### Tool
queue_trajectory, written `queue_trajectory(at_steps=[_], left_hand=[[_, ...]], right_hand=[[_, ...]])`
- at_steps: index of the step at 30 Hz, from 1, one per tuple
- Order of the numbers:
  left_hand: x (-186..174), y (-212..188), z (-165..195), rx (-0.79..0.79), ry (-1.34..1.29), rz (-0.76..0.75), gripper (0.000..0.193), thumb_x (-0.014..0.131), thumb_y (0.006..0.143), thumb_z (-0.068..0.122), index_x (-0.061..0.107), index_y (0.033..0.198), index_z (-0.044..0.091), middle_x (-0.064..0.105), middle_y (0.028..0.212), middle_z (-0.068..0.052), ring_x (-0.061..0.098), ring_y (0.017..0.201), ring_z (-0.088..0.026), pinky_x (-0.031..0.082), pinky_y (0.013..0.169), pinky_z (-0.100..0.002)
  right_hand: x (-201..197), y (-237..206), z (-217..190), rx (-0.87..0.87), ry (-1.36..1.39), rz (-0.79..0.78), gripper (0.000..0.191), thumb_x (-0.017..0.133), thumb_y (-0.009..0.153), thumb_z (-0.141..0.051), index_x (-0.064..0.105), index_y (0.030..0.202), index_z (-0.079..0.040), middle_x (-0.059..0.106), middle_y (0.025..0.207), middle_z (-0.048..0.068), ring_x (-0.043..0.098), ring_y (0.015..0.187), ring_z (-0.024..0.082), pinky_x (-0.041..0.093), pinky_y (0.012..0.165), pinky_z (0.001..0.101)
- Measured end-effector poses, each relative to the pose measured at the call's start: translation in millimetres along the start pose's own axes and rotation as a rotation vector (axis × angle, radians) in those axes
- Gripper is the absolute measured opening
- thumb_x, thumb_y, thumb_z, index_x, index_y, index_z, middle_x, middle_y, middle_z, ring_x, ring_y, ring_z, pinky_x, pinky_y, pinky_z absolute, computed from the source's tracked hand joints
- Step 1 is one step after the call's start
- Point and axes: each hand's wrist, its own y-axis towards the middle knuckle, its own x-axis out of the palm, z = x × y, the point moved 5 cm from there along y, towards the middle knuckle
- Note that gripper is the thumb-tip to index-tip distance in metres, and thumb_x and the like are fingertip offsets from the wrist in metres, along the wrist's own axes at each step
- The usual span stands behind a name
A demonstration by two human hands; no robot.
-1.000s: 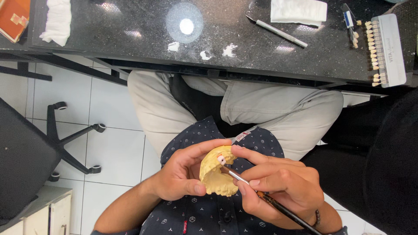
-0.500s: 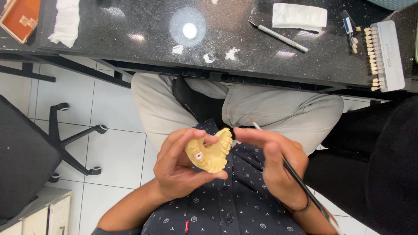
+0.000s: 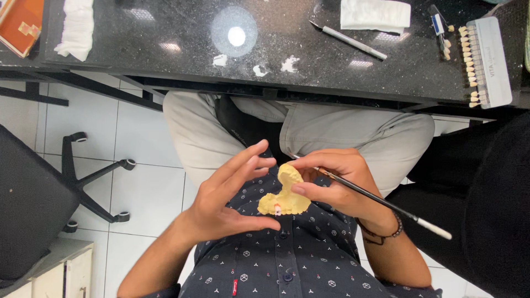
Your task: The person holds a yellow plaster dental cast in one hand and uses a fine brush to apply and shape material on a single tooth on the cast, periodically rotating the model and wiping or repositioning the brush while working over the same tooth.
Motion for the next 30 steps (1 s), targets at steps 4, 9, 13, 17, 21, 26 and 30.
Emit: queue_trajectory(at_steps=[4,9,13,17,21,26,30], left_hand=[[4,7,2,0.023,-0.014,-0.2,0.092,0.096,0.076,0.015,0.046,0.153,0.004,0.052,0.156,-0.021,0.059,0.142,-0.035,0.055,0.117,-0.04],[1,10,7,0.022,0.093,-0.091,0.081,0.097,0.076,0.017,0.054,0.143,0.0,0.059,0.144,-0.018,0.067,0.13,-0.032,0.058,0.111,-0.037],[-7,8,14,0.036,0.321,0.067,0.074,0.098,0.076,0.019,0.059,0.135,-0.004,0.062,0.137,-0.018,0.069,0.123,-0.031,0.057,0.112,-0.043],[-10,11,20,0.142,0.361,0.116,0.073,0.097,0.08,0.013,0.053,0.137,-0.005,0.058,0.139,-0.022,0.064,0.13,-0.036,0.051,0.117,-0.056],[-10,11,26,0.215,0.365,0.083,0.075,0.096,0.085,0.009,0.048,0.141,-0.004,0.056,0.141,-0.024,0.063,0.133,-0.04,0.053,0.116,-0.057],[-11,8,31,0.247,0.303,0.044,0.072,0.093,0.089,0.006,0.045,0.141,-0.005,0.055,0.142,-0.027,0.062,0.134,-0.045,0.056,0.113,-0.056],[-12,7,32,0.275,0.278,0.027,0.069,0.091,0.09,0.004,0.045,0.141,-0.005,0.054,0.141,-0.03,0.062,0.132,-0.048,0.055,0.109,-0.055]], right_hand=[[5,11,-14,-0.118,-0.074,-0.127,0.034,0.084,0.081,-0.008,0.078,0.113,-0.002,0.075,0.084,0.006,0.067,0.073,0.009,0.051,0.065,0.0216],[9,11,-14,-0.04,0.025,0.023,0.034,0.08,0.087,-0.008,0.074,0.119,-0.001,0.078,0.095,0.009,0.072,0.083,0.012,0.058,0.072,0.0226],[-2,-14,-29,-0.159,0.026,0.268,0.03,0.063,0.102,-0.006,0.065,0.132,0.0,0.078,0.109,0.012,0.078,0.098,0.017,0.064,0.088,0.0263],[6,-31,-52,-0.301,-0.129,0.11,0.034,0.068,0.087,0.001,0.072,0.12,-0.001,0.079,0.093,0.01,0.078,0.084,0.016,0.062,0.072,0.0234],[22,-34,-65,-0.459,-0.247,0.121,0.028,0.079,0.081,0.006,0.07,0.105,-0.005,0.076,0.091,0.01,0.077,0.091,0.022,0.061,0.091,0.0391],[30,-33,-70,-0.516,-0.311,0.126,0.032,0.08,0.073,0.008,0.066,0.096,-0.01,0.076,0.087,0.001,0.078,0.107,0.029,0.044,0.119,0.0623],[30,-33,-72,-0.496,-0.317,0.098,0.031,0.079,0.075,0.008,0.065,0.096,-0.01,0.077,0.088,0.001,0.078,0.109,0.027,0.043,0.12,0.0634]])
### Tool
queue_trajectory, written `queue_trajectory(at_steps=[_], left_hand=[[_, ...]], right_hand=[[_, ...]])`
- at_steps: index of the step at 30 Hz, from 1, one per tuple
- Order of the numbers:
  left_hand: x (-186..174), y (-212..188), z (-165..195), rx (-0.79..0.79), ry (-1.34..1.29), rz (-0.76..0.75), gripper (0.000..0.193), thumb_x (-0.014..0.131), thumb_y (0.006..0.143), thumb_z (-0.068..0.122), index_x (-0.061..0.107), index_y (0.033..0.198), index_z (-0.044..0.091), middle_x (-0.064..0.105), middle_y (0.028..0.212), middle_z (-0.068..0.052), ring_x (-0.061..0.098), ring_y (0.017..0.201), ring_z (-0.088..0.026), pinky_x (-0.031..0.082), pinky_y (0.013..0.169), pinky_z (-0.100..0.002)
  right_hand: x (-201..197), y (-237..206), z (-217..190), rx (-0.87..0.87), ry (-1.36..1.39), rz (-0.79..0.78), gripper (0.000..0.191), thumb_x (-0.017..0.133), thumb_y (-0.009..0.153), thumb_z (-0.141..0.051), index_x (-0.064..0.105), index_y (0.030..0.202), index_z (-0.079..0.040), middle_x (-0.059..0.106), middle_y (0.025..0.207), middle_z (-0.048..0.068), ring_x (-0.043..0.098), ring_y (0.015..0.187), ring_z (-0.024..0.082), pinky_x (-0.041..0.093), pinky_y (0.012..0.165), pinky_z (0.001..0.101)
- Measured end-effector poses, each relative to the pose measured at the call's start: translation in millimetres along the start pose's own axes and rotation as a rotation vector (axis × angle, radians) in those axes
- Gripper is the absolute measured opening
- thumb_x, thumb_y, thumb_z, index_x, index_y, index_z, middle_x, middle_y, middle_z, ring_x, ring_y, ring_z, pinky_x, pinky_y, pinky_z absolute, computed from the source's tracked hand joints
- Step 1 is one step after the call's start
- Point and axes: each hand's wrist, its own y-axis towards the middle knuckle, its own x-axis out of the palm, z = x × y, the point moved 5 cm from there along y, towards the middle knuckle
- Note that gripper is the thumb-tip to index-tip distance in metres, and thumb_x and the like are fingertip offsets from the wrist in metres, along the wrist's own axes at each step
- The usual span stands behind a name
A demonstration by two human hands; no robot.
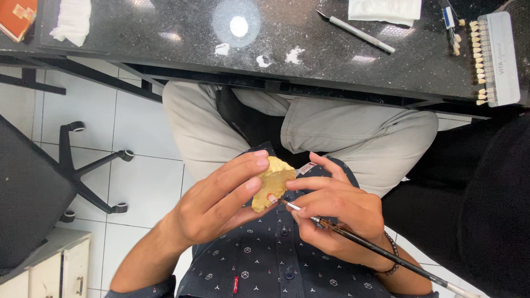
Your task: The person holds a yellow plaster dental cast in one hand and uses a fine brush to apply and shape material on a single tooth on the cast, periodically rotating the model and wiping or repositioning the brush while working over the same tooth.
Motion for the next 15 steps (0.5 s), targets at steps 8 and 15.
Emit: queue_trajectory(at_steps=[8,15], left_hand=[[-3.4,1.9,1.6,0.016,-0.062,-0.012,0.069,0.091,0.091,0.003,0.045,0.141,-0.005,0.054,0.141,-0.031,0.062,0.132,-0.049,0.057,0.11,-0.056],[-5.1,3.2,2.8,0.004,-0.154,-0.057,0.064,0.089,0.093,0.002,0.046,0.14,0.001,0.053,0.144,-0.03,0.061,0.134,-0.049,0.059,0.113,-0.056]], right_hand=[[-1.9,2.6,-1.3,0.018,0.011,-0.016,0.027,0.08,0.074,0.006,0.066,0.092,-0.009,0.076,0.086,0.002,0.079,0.104,0.025,0.045,0.119,0.064],[-5.4,1.9,-0.7,0.032,0.044,-0.052,0.027,0.081,0.075,0.004,0.063,0.09,-0.01,0.077,0.084,0.002,0.081,0.101,0.023,0.048,0.115,0.0592]])
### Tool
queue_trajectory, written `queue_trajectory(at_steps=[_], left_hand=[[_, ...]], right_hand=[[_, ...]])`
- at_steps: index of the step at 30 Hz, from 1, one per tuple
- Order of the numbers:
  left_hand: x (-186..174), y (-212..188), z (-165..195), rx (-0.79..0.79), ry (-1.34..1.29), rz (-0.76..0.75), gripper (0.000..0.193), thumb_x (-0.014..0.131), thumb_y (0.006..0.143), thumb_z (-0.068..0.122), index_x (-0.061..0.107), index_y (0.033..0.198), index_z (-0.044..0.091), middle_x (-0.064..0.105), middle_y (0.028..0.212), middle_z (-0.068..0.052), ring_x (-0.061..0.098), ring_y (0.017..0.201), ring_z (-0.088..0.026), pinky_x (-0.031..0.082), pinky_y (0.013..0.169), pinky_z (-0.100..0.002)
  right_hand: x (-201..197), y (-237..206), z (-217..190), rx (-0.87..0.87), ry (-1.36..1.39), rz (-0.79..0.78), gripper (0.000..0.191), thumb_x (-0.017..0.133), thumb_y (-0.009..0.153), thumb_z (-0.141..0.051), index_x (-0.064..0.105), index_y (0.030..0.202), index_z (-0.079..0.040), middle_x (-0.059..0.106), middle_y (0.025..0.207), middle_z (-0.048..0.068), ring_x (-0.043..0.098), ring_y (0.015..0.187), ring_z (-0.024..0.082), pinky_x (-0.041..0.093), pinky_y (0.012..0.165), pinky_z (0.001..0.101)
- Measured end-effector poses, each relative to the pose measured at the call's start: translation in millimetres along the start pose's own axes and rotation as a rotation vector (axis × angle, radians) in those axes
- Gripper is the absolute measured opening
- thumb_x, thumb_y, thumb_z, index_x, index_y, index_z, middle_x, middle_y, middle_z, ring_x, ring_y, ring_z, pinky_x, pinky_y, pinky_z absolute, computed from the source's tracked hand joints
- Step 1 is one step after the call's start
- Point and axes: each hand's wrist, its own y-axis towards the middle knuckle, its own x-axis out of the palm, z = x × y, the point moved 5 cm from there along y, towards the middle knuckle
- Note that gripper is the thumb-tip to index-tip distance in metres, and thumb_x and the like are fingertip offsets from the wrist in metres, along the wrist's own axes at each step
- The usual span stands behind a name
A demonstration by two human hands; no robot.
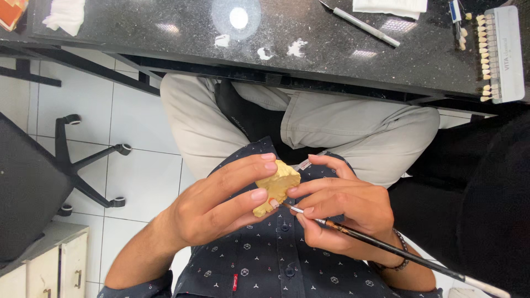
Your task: The person holds a yellow plaster dental cast in one hand and uses a fine brush to apply and shape material on a single tooth on the cast, periodically rotating the model and wiping or repositioning the brush while working over the same tooth.
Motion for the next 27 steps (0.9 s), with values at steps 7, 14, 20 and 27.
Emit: queue_trajectory(at_steps=[7,14,20,27], left_hand=[[0.4,0.7,1.1,0.021,0.005,-0.013,0.062,0.088,0.095,0.001,0.045,0.139,0.002,0.052,0.144,-0.031,0.061,0.134,-0.05,0.059,0.112,-0.055],[1.2,-1.2,0.2,0.027,-0.013,-0.017,0.065,0.088,0.095,0.0,0.042,0.14,0.004,0.051,0.145,-0.032,0.061,0.135,-0.051,0.059,0.112,-0.056],[2.1,-2.3,-0.7,0.028,-0.016,-0.015,0.065,0.088,0.094,0.0,0.042,0.14,0.004,0.051,0.145,-0.032,0.061,0.134,-0.052,0.06,0.112,-0.056],[2.3,-3.1,-0.6,0.024,-0.026,-0.014,0.066,0.088,0.094,0.0,0.042,0.141,0.005,0.051,0.145,-0.032,0.061,0.134,-0.052,0.06,0.112,-0.056]], right_hand=[[0.1,1.4,-0.2,-0.007,-0.005,-0.019,0.027,0.084,0.075,0.002,0.065,0.088,-0.011,0.078,0.084,0.002,0.08,0.1,0.023,0.048,0.112,0.0566],[0.5,2.7,0.4,0.003,-0.026,-0.028,0.025,0.084,0.074,0.001,0.067,0.087,-0.011,0.078,0.084,0.002,0.08,0.099,0.022,0.049,0.112,0.0556],[-0.4,2.7,0.5,0.014,-0.005,-0.022,0.024,0.083,0.073,0.002,0.067,0.085,-0.01,0.077,0.082,0.002,0.081,0.099,0.022,0.049,0.113,0.0553],[0.2,2.1,0.1,0.028,-0.031,-0.028,0.023,0.084,0.073,0.001,0.066,0.083,-0.01,0.077,0.081,0.001,0.081,0.099,0.022,0.048,0.112,0.056]])
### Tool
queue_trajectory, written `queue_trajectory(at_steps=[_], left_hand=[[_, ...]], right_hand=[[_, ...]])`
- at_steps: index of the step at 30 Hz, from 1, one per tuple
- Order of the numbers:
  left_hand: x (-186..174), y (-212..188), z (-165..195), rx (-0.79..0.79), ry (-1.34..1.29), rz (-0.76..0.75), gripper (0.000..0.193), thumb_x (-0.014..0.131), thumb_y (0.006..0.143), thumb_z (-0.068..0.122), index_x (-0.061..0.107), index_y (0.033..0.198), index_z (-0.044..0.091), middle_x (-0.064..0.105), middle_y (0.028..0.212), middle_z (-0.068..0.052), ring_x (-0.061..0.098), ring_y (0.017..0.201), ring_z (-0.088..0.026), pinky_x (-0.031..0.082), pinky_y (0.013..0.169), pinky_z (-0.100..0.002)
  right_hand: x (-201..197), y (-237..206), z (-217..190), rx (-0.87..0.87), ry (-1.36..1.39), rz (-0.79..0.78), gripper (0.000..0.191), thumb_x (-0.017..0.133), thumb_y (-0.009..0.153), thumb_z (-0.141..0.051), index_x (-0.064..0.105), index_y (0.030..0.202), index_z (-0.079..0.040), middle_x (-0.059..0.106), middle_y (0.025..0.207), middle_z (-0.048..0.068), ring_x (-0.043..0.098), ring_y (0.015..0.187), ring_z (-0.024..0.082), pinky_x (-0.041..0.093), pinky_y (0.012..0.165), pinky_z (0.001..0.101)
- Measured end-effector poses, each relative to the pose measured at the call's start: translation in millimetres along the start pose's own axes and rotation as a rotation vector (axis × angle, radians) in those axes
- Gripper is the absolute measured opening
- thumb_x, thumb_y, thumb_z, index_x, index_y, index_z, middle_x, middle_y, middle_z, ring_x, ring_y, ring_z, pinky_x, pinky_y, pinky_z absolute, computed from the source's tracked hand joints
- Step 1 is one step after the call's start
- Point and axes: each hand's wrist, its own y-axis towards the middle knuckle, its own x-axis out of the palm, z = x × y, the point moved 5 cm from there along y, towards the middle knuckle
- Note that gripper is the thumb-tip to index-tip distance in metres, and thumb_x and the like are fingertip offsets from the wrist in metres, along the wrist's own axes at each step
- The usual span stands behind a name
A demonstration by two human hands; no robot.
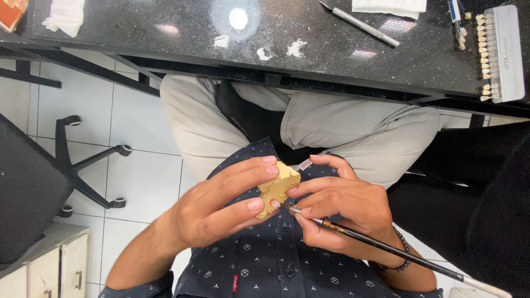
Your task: The person holds a yellow plaster dental cast in one hand and uses a fine brush to apply and shape material on a single tooth on the cast, periodically rotating the model and wiping or repositioning the brush while working over the same tooth.
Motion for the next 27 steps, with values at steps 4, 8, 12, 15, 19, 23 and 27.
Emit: queue_trajectory(at_steps=[4,8,12,15,19,23,27], left_hand=[[0.1,-0.6,-0.5,0.007,-0.008,0.003,0.066,0.088,0.095,0.0,0.041,0.142,0.004,0.05,0.145,-0.032,0.06,0.134,-0.052,0.059,0.112,-0.056],[0.9,-1.3,-0.5,0.007,-0.006,0.006,0.065,0.088,0.095,0.0,0.042,0.141,0.004,0.05,0.145,-0.032,0.06,0.134,-0.052,0.059,0.112,-0.057],[0.9,-2.0,-0.8,0.006,-0.009,0.003,0.065,0.088,0.095,0.0,0.042,0.141,0.004,0.05,0.145,-0.032,0.06,0.134,-0.053,0.059,0.112,-0.057],[0.7,-2.2,-0.9,0.008,-0.005,0.003,0.065,0.088,0.094,0.0,0.043,0.14,0.004,0.051,0.144,-0.033,0.06,0.133,-0.053,0.059,0.111,-0.057],[1.6,-2.1,-0.8,0.009,0.001,0.009,0.064,0.088,0.095,0.0,0.043,0.14,0.004,0.051,0.144,-0.032,0.061,0.133,-0.053,0.06,0.111,-0.056],[2.0,-2.2,-0.5,0.006,0.003,0.011,0.064,0.088,0.095,0.0,0.043,0.14,0.004,0.051,0.145,-0.032,0.061,0.133,-0.052,0.06,0.111,-0.056],[2.0,-2.4,-0.4,0.003,0.003,0.008,0.065,0.088,0.094,0.0,0.043,0.139,0.004,0.051,0.144,-0.032,0.061,0.133,-0.053,0.06,0.111,-0.056]], right_hand=[[-0.3,-0.3,0.2,-0.005,0.011,0.013,0.022,0.082,0.073,0.002,0.065,0.082,-0.01,0.077,0.081,0.001,0.081,0.1,0.022,0.048,0.114,0.0558],[-0.2,-0.9,-0.4,-0.006,0.001,0.002,0.023,0.084,0.074,0.001,0.066,0.083,-0.01,0.078,0.082,0.001,0.081,0.1,0.022,0.047,0.114,0.0567],[-0.3,-1.1,-0.7,0.007,-0.004,-0.007,0.023,0.083,0.073,0.0,0.066,0.082,-0.011,0.078,0.081,0.0,0.081,0.099,0.022,0.047,0.114,0.0569],[-0.7,-1.0,-1.2,0.01,0.009,0.002,0.023,0.083,0.072,0.0,0.066,0.082,-0.011,0.077,0.081,0.001,0.081,0.099,0.022,0.046,0.115,0.0568],[-0.4,-1.3,-1.9,0.009,-0.003,0.02,0.022,0.083,0.074,0.0,0.066,0.084,-0.01,0.077,0.082,0.001,0.081,0.099,0.022,0.047,0.115,0.0566],[0.1,-1.2,-1.2,0.011,-0.008,0.005,0.023,0.084,0.073,0.0,0.066,0.083,-0.011,0.077,0.082,0.001,0.081,0.099,0.022,0.047,0.114,0.0567],[-0.7,-1.7,-1.1,0.005,-0.002,0.001,0.023,0.082,0.072,0.0,0.065,0.082,-0.011,0.077,0.081,0.0,0.081,0.099,0.022,0.046,0.114,0.0564]])
